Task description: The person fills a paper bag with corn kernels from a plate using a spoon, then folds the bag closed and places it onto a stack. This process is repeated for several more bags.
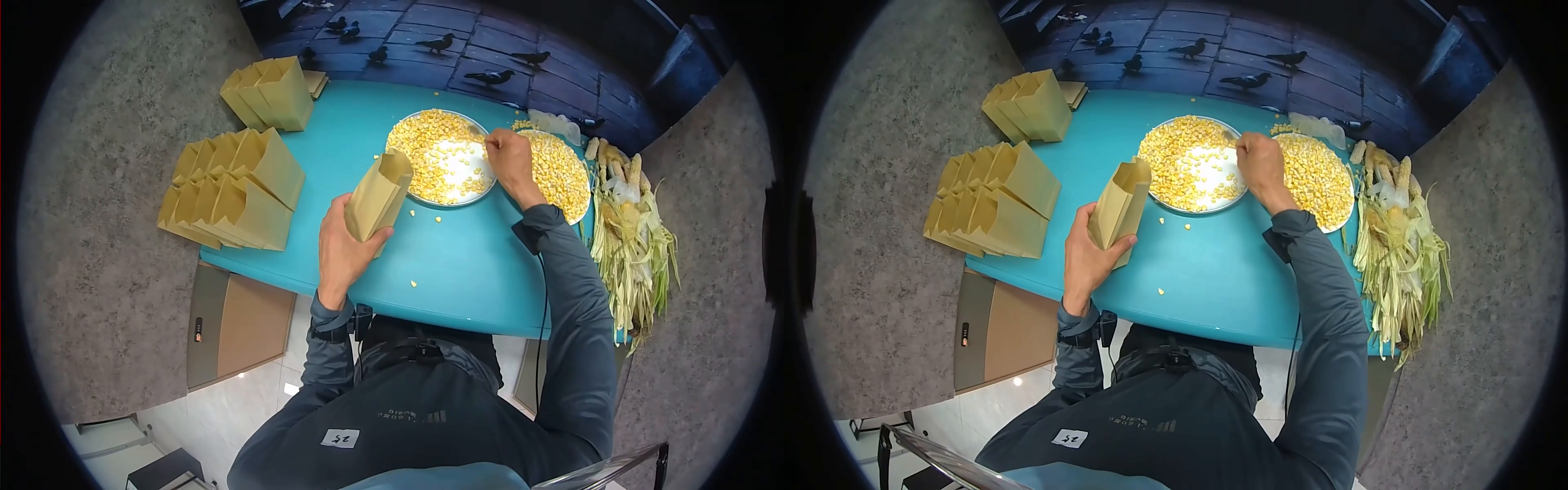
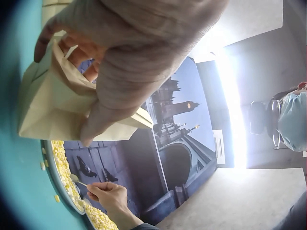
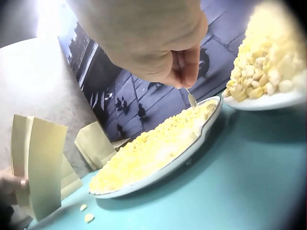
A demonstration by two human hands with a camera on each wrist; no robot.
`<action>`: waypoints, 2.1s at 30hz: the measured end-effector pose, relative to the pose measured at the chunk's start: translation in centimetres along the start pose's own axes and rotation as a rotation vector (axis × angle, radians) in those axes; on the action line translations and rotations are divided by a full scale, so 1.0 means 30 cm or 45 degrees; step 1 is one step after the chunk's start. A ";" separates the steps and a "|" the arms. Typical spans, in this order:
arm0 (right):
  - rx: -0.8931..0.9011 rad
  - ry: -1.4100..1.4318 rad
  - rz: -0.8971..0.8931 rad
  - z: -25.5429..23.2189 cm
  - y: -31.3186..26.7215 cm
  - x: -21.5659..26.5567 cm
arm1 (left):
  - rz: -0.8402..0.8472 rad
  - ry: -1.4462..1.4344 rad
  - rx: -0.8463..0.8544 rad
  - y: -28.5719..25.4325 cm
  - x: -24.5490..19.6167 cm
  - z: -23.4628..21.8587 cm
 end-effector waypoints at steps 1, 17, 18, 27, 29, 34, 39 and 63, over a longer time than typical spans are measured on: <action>0.072 0.058 0.036 0.011 -0.012 0.014 | 0.003 0.000 -0.005 -0.013 0.009 -0.009; -0.038 0.209 0.087 -0.038 -0.014 0.022 | -0.074 -0.046 -0.007 -0.040 0.035 -0.076; -0.088 0.190 0.147 -0.066 -0.007 0.014 | -0.102 -0.086 0.025 -0.037 0.033 -0.075; 0.061 0.432 0.511 0.057 -0.105 0.025 | -0.060 -0.111 0.027 0.007 0.010 -0.036; 0.130 0.705 0.686 0.091 -0.114 0.052 | -0.033 -0.038 -0.007 0.005 0.022 -0.031; 0.219 1.072 0.871 0.162 -0.098 0.037 | 0.039 0.060 -0.056 0.012 0.018 -0.034; 0.138 1.348 1.000 0.118 -0.098 0.027 | 0.045 0.141 -0.020 0.044 0.018 -0.016; -0.019 0.124 0.148 -0.087 -0.121 0.045 | -0.030 -0.042 0.015 0.100 -0.027 0.049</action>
Point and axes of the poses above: each hand's wrist, its own y-axis towards the middle knuckle, its own z-axis out of the palm, x = y × z, the point moved 4 cm from there along y, towards the middle knuckle, and after that the axes turned 8 degrees about x, right-handed, at the moved point
